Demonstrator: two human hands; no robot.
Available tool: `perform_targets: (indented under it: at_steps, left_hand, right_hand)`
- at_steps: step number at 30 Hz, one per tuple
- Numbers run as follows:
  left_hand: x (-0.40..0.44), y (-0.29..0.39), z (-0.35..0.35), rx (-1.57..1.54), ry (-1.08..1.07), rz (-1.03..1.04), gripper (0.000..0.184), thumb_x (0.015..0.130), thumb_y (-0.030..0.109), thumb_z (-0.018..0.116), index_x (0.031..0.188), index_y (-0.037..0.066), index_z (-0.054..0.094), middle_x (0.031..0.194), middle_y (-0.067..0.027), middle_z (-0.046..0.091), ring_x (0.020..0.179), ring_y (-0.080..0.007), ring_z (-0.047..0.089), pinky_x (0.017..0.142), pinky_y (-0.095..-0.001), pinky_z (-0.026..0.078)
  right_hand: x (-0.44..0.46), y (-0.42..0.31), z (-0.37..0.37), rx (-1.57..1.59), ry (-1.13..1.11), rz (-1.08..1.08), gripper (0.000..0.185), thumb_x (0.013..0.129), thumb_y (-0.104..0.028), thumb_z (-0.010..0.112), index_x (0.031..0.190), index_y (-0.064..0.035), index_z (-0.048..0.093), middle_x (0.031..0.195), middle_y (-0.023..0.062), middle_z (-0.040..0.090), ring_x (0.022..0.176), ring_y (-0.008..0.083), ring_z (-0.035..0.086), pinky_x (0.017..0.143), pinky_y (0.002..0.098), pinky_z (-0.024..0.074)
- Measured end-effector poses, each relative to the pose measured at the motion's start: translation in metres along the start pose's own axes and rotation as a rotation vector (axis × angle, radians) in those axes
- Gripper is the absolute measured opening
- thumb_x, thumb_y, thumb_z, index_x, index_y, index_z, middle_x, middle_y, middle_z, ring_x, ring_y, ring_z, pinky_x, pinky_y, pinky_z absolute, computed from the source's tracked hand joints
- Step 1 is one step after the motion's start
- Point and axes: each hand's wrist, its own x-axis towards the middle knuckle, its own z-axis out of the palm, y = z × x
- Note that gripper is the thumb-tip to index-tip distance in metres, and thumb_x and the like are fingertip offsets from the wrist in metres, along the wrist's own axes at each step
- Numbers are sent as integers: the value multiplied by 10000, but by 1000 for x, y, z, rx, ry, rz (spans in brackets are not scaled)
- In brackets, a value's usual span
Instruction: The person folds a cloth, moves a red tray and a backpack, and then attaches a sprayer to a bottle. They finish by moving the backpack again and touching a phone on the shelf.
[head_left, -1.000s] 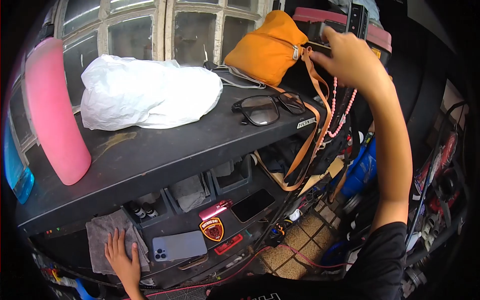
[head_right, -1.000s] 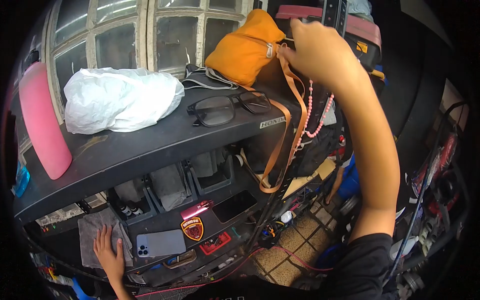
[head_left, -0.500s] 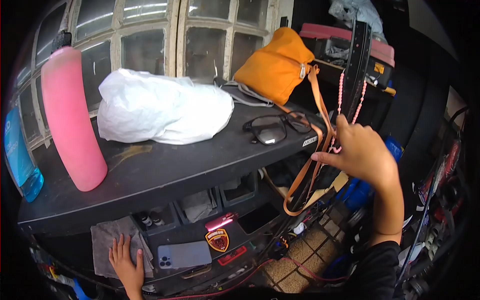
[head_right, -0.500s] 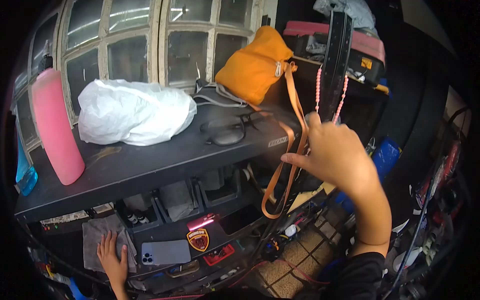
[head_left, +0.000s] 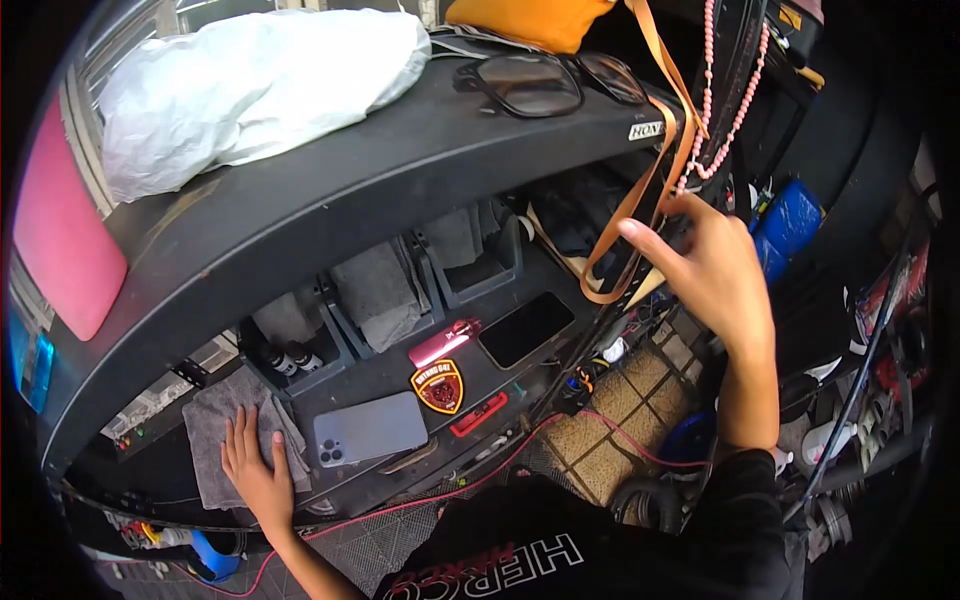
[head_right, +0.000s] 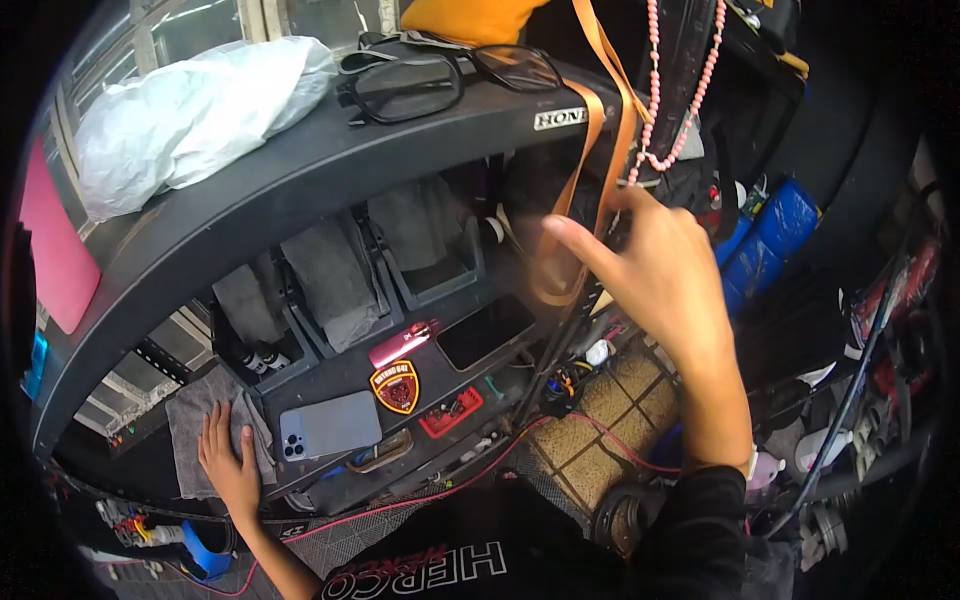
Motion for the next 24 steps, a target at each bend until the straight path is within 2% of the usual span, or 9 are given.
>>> perform_targets:
  at_steps: [3,8,12,14,16,20,21,23,24]
  left_hand:
    - [2,0,1,1,2,17,490,1011,309,588,1454,100,563,1542,-120,517,1492,-329,379,1243,-492,200]
    - [1,3,-3,-16,11,11,486,1009,302,588,1444,89,568,1537,-124,521,1489,-337,381,1242,-495,202]
    - [0,1,-4,-29,13,1,487,1003,294,590,1441,81,570,1534,-125,524,1489,-341,379,1242,-503,202]
    - [0,1,-3,-36,14,-2,488,1001,290,592,1441,80,570,1533,-125,524,1489,-341,377,1242,-507,201]
    - [0,0,-1,-28,16,-3,488,1002,291,589,1443,83,569,1535,-124,523,1488,-342,379,1241,-507,203]
    - [0,-7,3,-8,8,14,496,1011,311,581,1453,87,563,1542,-118,518,1487,-339,383,1240,-502,206]
    - [-1,-9,4,-5,15,23,497,1016,319,576,1456,89,560,1545,-114,516,1487,-336,383,1240,-500,206]
    - [0,-10,7,10,13,30,500,1026,336,564,1463,93,556,1550,-107,513,1487,-330,385,1240,-497,207]
    - [0,-10,8,11,9,41,501,1030,343,559,1465,94,555,1552,-105,512,1489,-327,385,1239,-494,208]
  right_hand:
    - [14,3,22,77,-21,3,668,879,-563,748,950,99,709,658,276,662,677,389,727,721,447,575]
    - [32,1,7,467,-257,138,287,1037,-173,575,951,78,685,571,113,647,449,136,641,391,263,488]
    - [43,4,-48,896,-42,-97,257,1061,-155,509,1091,39,674,756,120,720,553,140,682,467,239,524]
    - [60,-2,-56,746,228,-307,279,1081,-195,523,1164,26,672,866,107,748,708,122,733,560,216,544]
    - [86,-13,-64,597,291,-442,298,1084,-178,517,1236,34,663,997,139,757,933,169,752,807,260,580]
    - [155,-19,-56,-147,272,-464,284,1024,-211,614,1161,19,709,942,178,749,965,221,743,846,275,568]
    - [188,-3,-50,-369,417,-822,274,965,-166,601,1145,20,690,917,201,738,876,288,730,777,343,575]
    - [184,-21,-46,-455,136,-691,287,898,-120,589,1131,16,687,898,224,733,772,351,721,672,413,581]
    - [166,-59,-55,-311,-259,-192,298,891,-119,588,1133,11,704,905,224,738,758,346,724,636,415,579]
